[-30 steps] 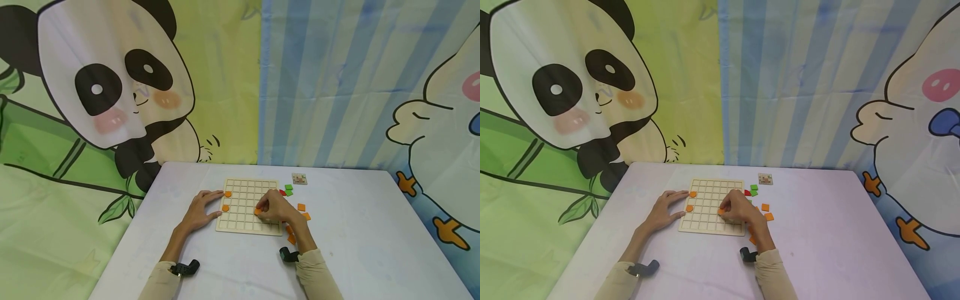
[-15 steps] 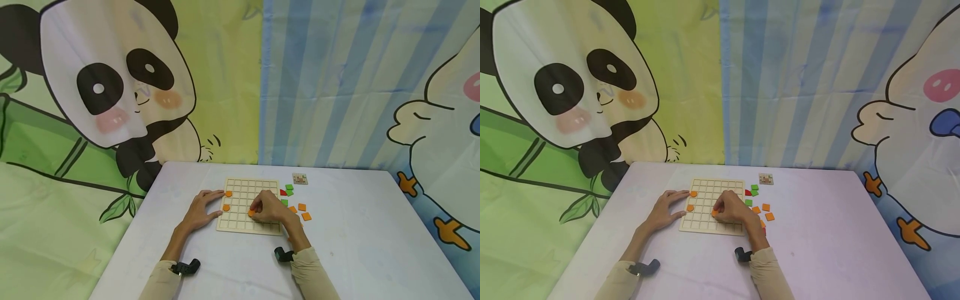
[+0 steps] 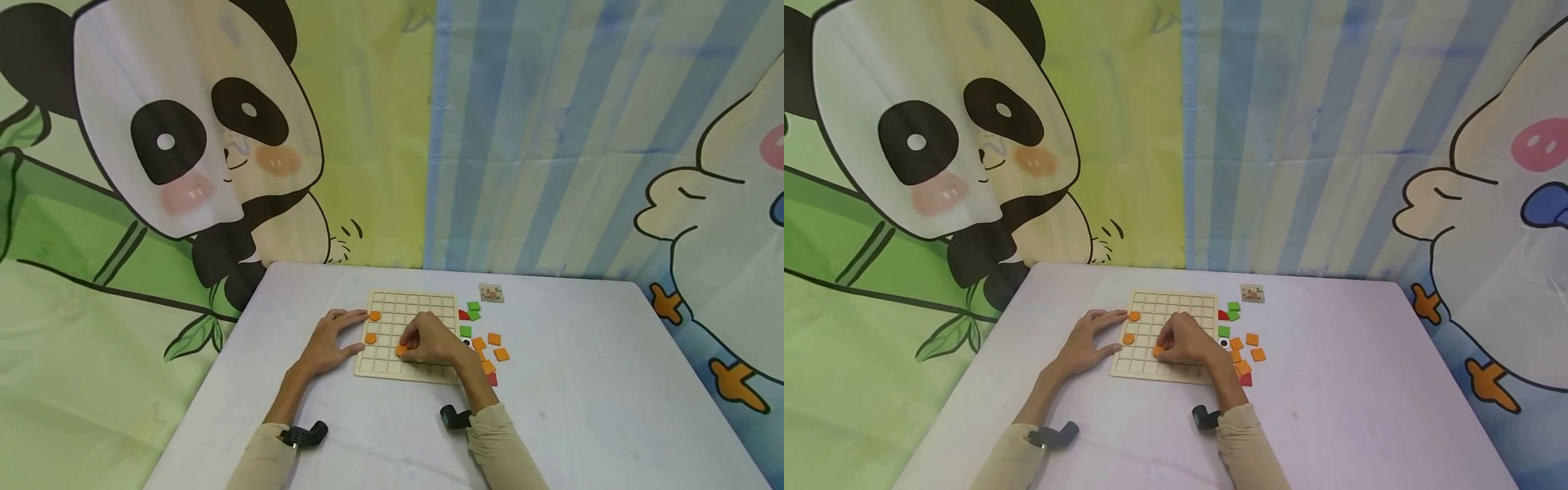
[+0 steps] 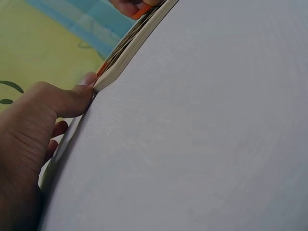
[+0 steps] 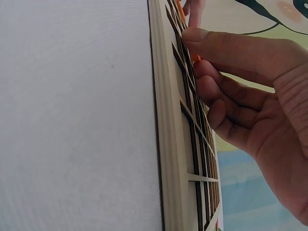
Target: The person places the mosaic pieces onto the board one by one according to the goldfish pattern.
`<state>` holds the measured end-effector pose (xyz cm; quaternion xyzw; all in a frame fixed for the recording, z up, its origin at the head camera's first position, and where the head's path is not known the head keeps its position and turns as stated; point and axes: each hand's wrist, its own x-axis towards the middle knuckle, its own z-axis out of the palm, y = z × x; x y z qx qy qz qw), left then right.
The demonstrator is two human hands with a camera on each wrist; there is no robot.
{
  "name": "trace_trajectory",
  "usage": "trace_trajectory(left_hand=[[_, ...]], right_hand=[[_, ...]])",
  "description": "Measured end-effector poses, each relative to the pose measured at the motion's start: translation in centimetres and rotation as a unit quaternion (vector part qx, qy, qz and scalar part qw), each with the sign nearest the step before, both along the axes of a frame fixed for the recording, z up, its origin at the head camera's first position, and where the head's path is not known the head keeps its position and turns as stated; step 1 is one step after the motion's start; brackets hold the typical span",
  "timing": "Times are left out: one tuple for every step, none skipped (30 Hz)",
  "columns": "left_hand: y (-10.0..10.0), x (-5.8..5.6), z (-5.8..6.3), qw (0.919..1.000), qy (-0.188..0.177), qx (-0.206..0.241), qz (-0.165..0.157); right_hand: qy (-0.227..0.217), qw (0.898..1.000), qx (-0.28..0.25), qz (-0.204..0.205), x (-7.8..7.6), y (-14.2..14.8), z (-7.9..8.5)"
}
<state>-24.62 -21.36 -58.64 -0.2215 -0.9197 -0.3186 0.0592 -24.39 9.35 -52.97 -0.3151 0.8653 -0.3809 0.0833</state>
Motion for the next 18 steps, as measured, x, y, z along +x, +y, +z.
trace_trajectory(left_hand=[[0.1,0.0,0.0,1.0000,0.001,0.000,0.000],[0.1,0.0,0.0,1.0000,0.004,-0.001,0.000],[0.2,-0.1,-0.1,1.0000,0.005,-0.001,0.000],[0.1,0.0,0.0,1.0000,0.007,-0.001,0.001],[0.1,0.0,0.0,1.0000,0.008,0.000,0.002],[0.0,0.0,0.0,1.0000,0.008,0.000,0.002],[0.0,0.0,0.0,1.0000,0.010,0.001,0.002],[0.0,0.0,-0.1,1.0000,0.010,0.002,0.001],[0.0,0.0,-0.1,1.0000,0.009,0.003,0.001],[-0.1,0.0,-0.1,0.9999,0.010,0.003,0.000],[-0.1,-0.1,-0.2,0.9999,0.010,0.003,-0.001],[-0.1,-0.1,-0.3,1.0000,0.009,0.002,-0.002],[-0.1,-0.1,-0.4,1.0000,0.009,0.000,-0.003],[-0.1,-0.2,-0.4,1.0000,0.007,0.000,-0.003],[-0.1,-0.2,-0.4,1.0000,0.005,0.000,-0.002],[-0.1,-0.2,-0.4,1.0000,0.004,0.000,-0.002],[-0.1,-0.2,-0.4,1.0000,0.002,0.001,-0.001],[-0.1,-0.2,-0.4,1.0000,0.000,0.002,-0.001]], right_hand=[[0.000,1.000,0.003,-0.002,0.0,0.0,0.0],[-0.001,1.000,0.006,-0.004,0.0,0.0,0.0],[0.000,1.000,0.007,-0.005,0.0,0.0,0.0],[0.002,1.000,0.008,-0.005,0.0,-0.1,0.0],[0.003,1.000,0.007,-0.004,0.0,-0.1,0.1],[0.004,1.000,0.006,-0.004,0.0,-0.2,0.1],[0.004,1.000,0.005,-0.004,0.0,-0.3,0.1],[0.004,1.000,0.005,-0.003,0.0,-0.4,0.1],[0.004,1.000,0.003,-0.003,0.0,-0.5,0.1],[0.002,1.000,0.003,-0.001,-0.1,-0.6,0.1],[0.000,1.000,0.002,0.000,-0.1,-0.7,0.1],[0.000,1.000,0.001,0.001,-0.1,-0.8,0.1],[0.001,1.000,0.002,0.003,-0.1,-0.9,0.1],[0.000,1.000,0.001,0.005,-0.2,-1.0,0.0],[0.001,1.000,0.001,0.006,-0.2,-1.1,0.0],[0.002,1.000,0.002,0.008,-0.3,-1.2,0.0],[0.003,1.000,0.002,0.010,-0.3,-1.3,0.0],[0.005,1.000,0.003,0.012,-0.4,-1.4,0.0]])
